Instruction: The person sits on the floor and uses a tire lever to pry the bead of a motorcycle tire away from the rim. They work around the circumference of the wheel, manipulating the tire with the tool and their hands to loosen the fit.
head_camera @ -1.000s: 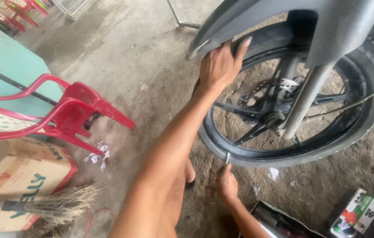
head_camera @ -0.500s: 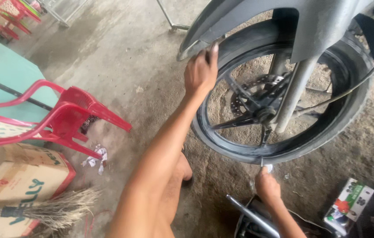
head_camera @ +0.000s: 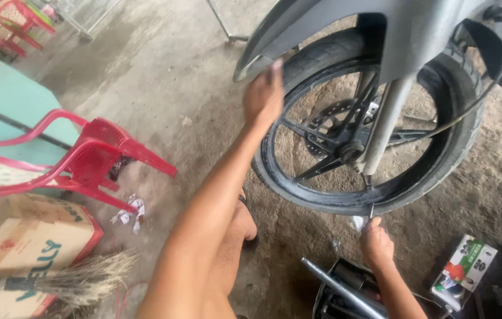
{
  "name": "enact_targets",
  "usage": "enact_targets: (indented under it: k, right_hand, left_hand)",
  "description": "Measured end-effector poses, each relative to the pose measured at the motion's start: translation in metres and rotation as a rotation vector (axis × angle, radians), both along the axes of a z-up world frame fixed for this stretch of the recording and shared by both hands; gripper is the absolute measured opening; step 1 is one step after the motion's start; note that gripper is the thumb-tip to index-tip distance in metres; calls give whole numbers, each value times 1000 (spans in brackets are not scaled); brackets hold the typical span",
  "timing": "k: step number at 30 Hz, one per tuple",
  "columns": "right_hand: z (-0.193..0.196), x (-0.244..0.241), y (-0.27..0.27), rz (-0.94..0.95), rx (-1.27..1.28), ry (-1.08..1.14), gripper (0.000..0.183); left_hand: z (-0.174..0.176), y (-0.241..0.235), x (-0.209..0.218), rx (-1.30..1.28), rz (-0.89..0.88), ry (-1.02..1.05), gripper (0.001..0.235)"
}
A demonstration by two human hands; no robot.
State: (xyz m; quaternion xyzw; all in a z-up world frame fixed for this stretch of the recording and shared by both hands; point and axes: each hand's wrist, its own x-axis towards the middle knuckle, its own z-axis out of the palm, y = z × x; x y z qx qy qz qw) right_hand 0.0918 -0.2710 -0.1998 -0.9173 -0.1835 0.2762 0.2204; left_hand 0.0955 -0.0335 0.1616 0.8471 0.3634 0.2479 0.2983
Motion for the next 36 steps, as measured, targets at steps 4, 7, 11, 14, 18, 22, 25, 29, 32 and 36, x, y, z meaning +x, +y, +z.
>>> enact_targets:
  k: [4,7,11,14,18,22,25,29,32,36]
  right_hand:
    - [-41,0,5,16,-42,-154,22]
    - [-46,0,11,4,-11,-86,23]
    - [-90,-17,21,95,384,-18,30]
    - [62,-31,34,-178,305,588,25]
    - [-17,-70,84,231,102,141,42]
    - [15,-104,124,49,374,419,31]
    - [18,-124,160,-50,516,407,25]
    - [54,-137,195,-90,755,409,27]
    - [115,-131,188,-82,747,457,29]
    - [122,-117,186,36,702,338,23]
  left_hand:
    - [-5,16,20,289,69,66,69]
    - [-5,14,29,329,9,60,62]
    - [-16,13,29,539,-155,49,79]
    - [-18,-16,-9,550,-128,-121,59]
    - [-50,-32,-64,105,65,-141,65]
    - [-83,-34,-101,-522,442,-46,76]
    - [-131,-21,-113,-708,595,3,83]
    - [-169,9,-91,-815,650,-361,91]
    - [-177,30,-78,-519,628,-419,77]
    - [-206,76,-78,-210,454,-378,69]
